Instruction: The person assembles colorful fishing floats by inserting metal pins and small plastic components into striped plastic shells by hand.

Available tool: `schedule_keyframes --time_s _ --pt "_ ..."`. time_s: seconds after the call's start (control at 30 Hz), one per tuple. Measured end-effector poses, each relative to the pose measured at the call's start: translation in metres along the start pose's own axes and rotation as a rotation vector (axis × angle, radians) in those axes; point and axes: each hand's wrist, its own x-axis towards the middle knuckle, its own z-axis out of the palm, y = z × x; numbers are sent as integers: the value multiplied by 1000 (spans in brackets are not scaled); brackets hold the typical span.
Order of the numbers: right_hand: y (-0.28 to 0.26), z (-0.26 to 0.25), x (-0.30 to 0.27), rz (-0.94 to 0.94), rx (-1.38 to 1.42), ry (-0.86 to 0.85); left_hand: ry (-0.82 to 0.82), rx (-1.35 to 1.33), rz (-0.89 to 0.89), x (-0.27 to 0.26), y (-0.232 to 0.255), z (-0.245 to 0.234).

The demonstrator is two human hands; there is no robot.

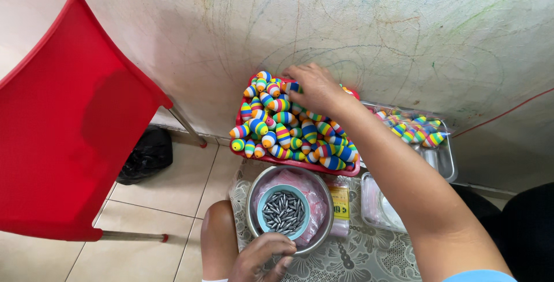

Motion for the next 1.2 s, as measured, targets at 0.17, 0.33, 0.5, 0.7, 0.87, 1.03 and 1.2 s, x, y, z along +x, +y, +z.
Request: schedule_keyframes --time_s 0.17,0.33,0.5,0.7,0.87,1.03,1.2 --pt "-4 -1 3 26 14 -40 -31 -31 -17 -4 -15 0" --pt "5 10 6 -31 -14 27 -37 -53 -96 -2 -12 1" --pt "2 10 2 -14 82 75 -5 -34 -55 0 -9 2" --pt "-9 -13 -7 -40 126 190 -30 -20 -11 0 -9 1" --pt "-16 -31 -32 -128 145 308 -36 -32 -27 1 1 6" --pt "-52 -73 -86 -123 281 322 -21 -13 -6 1 7 5" --pt "-83 -72 -145 -170 336 420 72 151 -19 -3 9 -6"
